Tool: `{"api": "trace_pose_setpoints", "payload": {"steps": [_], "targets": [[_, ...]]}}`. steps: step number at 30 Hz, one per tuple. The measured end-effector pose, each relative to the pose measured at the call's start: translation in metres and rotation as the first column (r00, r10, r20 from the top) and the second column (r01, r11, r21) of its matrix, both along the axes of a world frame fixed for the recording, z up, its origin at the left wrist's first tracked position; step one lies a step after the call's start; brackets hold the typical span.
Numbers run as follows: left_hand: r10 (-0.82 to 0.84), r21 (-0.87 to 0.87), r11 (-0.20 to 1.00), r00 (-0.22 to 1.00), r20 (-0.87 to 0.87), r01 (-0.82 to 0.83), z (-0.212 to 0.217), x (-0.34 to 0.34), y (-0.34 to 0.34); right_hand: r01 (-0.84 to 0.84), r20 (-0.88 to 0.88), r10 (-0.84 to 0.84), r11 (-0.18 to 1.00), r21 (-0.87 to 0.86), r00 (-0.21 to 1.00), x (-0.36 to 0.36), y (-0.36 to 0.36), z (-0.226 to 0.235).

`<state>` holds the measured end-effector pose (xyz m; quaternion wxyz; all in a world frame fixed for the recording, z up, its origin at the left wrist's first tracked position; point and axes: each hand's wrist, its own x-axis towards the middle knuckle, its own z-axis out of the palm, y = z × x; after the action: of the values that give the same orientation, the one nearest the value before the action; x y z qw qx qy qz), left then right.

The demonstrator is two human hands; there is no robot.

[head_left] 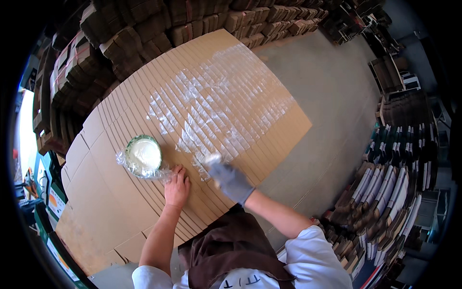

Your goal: The person folds a large corrugated cardboard sheet along pre-scored lines, then retrieves a small container of white adhesive and a brush. They apply the adhesive in broad strokes across the surface of the cardboard.

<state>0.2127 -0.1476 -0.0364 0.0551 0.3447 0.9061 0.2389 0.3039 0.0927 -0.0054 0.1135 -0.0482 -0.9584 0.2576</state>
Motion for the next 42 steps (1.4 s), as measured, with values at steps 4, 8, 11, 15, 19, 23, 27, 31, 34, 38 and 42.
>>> {"api": "trace_pose_setpoints", "payload": {"steps": [4,8,11,15,19,23,27,31,34,38,42], "targets": [[0.021,0.016,1.0,1.0,0.003,-0.021,0.004,-0.001,0.006,0.219,0.06,-0.211,0.957,-0.189,0.976,-0.031,0.067,-0.002],[0.02,0.006,1.0,0.999,-0.036,-0.02,-0.003,-0.002,0.004,0.146,-0.013,-0.154,0.955,-0.258,0.988,-0.041,0.044,0.02],[0.019,0.006,1.0,0.999,-0.028,-0.018,-0.003,0.0,0.005,-0.08,-0.155,0.07,0.995,-0.059,0.985,-0.034,0.005,0.014],[0.04,-0.005,0.999,0.999,-0.02,-0.04,0.001,0.001,0.004,0.377,0.326,-0.344,0.925,-0.044,0.881,-0.064,0.117,0.032],[0.027,-0.001,1.0,0.999,-0.03,-0.027,-0.005,0.001,0.005,0.181,-0.018,-0.18,0.983,0.033,0.983,-0.031,0.092,-0.006],[0.019,-0.001,1.0,0.998,-0.053,-0.019,-0.002,0.0,0.003,0.069,0.107,-0.082,0.991,0.115,0.991,-0.016,0.131,-0.014],[0.016,0.013,1.0,0.999,-0.04,-0.015,-0.011,0.001,0.0,0.307,0.095,-0.311,0.95,0.06,0.946,-0.038,0.191,0.009],[0.02,-0.032,0.999,0.998,-0.062,-0.022,-0.001,0.0,0.001,0.2,0.057,-0.198,0.98,-0.022,0.979,-0.036,0.201,-0.007],[0.012,-0.031,0.999,0.999,-0.047,-0.013,-0.002,-0.001,0.006,0.408,0.089,-0.403,0.912,-0.042,0.911,-0.058,0.29,-0.009],[-0.011,-0.003,1.0,0.996,-0.094,0.011,-0.007,-0.001,0.002,0.377,0.018,-0.377,0.926,0.011,0.926,-0.069,0.31,-0.025],[-0.021,-0.03,0.999,0.998,-0.058,0.019,-0.004,-0.002,0.005,0.546,0.22,-0.585,0.81,0.215,0.781,-0.071,0.358,0.001]]}}
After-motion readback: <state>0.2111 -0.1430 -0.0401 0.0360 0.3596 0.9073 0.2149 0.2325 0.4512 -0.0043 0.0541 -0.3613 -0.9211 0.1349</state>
